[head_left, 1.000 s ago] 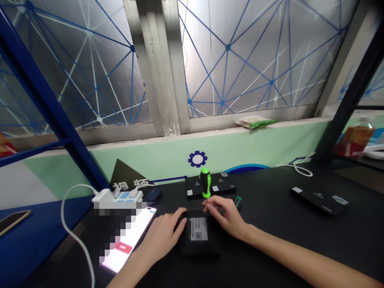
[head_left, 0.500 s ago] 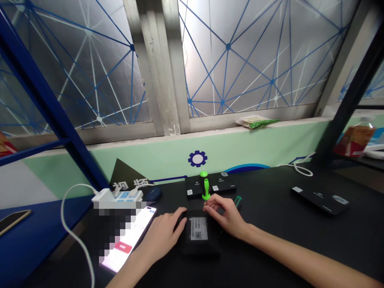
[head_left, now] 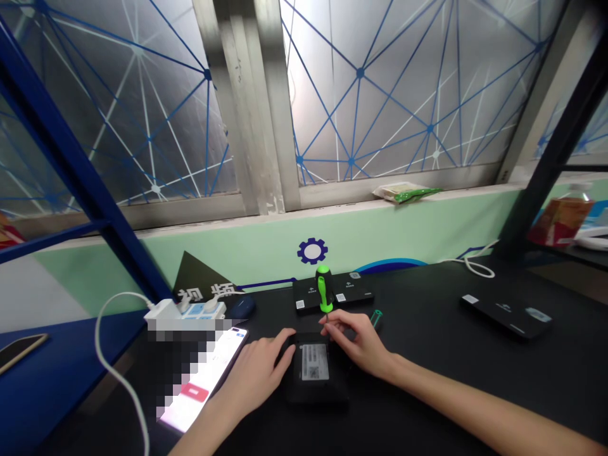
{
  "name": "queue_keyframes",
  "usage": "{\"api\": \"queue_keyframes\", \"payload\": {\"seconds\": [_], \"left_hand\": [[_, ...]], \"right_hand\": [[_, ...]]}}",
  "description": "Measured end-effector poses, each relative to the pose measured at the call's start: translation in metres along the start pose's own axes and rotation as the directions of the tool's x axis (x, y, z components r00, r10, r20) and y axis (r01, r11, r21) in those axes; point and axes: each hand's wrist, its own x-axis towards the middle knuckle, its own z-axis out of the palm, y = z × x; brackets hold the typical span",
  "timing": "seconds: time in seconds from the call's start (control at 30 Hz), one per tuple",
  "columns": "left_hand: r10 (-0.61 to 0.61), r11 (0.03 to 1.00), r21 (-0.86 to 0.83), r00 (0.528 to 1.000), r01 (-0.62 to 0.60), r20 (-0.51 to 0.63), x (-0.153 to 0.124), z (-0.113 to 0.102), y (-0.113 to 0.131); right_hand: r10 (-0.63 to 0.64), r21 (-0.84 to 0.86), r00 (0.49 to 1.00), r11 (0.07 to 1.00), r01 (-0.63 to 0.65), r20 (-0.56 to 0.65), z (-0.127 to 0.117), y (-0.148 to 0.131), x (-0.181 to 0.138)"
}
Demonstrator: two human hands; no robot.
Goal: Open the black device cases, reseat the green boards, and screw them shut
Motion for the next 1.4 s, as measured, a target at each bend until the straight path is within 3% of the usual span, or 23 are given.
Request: {"api": "queue_keyframes", "payload": {"seconds": [0.63, 1.0, 1.4], "left_hand": [[-0.007, 1.0, -0.003, 1.0, 0.007, -0.007, -0.0001, -0.0003, 0.0009], [0.002, 1.0, 0.022, 1.0, -0.002, -0.018, -0.0005, 0.0043, -0.0026], [-0.011, 1.0, 0.011, 1.0, 0.011, 0.007, -0.0015, -0.0011, 0.002]], "right_hand": [[0.073, 0.041, 0.994, 0.997, -0.07, -0.084, 0.0042, 0.0049, 0.0023], [0.01, 0.008, 1.0, 1.0, -0.01, 0.017, -0.002, -0.002, -0.0006], [0.047, -0.006, 0.997, 0.999, -0.048, -0.066, 0.0023, 0.0053, 0.0006]]}}
